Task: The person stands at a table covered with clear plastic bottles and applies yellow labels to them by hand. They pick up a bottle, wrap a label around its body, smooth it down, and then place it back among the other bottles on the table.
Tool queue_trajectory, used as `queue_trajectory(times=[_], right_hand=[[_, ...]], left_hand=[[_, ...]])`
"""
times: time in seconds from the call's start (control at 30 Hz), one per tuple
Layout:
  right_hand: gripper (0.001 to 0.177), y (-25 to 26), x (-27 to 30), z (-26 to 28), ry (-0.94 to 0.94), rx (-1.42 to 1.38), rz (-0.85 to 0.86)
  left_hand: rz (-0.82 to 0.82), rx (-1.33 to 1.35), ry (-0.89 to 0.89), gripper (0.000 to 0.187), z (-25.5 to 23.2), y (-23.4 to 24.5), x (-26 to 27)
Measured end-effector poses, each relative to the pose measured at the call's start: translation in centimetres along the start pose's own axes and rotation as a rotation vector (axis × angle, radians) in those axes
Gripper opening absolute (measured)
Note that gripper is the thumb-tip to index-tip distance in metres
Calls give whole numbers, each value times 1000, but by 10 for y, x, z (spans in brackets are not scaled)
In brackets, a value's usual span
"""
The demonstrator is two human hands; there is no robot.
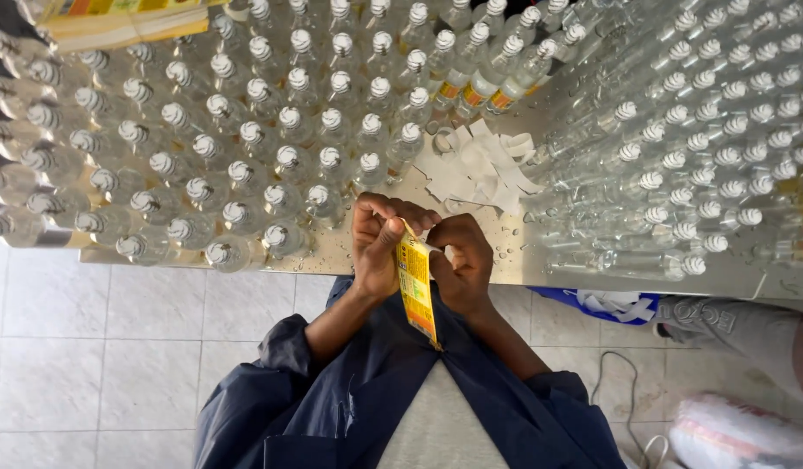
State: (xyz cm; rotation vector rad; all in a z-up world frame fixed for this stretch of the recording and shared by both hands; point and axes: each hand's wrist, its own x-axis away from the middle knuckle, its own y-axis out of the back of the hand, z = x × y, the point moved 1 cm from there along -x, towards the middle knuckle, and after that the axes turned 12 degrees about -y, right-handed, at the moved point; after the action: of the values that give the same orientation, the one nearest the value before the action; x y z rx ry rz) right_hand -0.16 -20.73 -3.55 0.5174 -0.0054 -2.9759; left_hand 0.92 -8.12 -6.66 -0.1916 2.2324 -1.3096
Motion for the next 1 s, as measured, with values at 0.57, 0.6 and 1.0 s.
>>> queue_trajectory(times=[0.57, 0.6, 1.0], right_hand=[[10, 83, 14, 17, 37, -13, -283], [9, 86, 21, 15, 17, -100, -317], [22, 118, 86, -51, -23, -985, -270]], left_hand=[[324, -453, -5, 51, 28, -46, 31], [334, -373, 98, 66, 28, -50, 38], [429, -469, 111, 11, 65, -24, 121]])
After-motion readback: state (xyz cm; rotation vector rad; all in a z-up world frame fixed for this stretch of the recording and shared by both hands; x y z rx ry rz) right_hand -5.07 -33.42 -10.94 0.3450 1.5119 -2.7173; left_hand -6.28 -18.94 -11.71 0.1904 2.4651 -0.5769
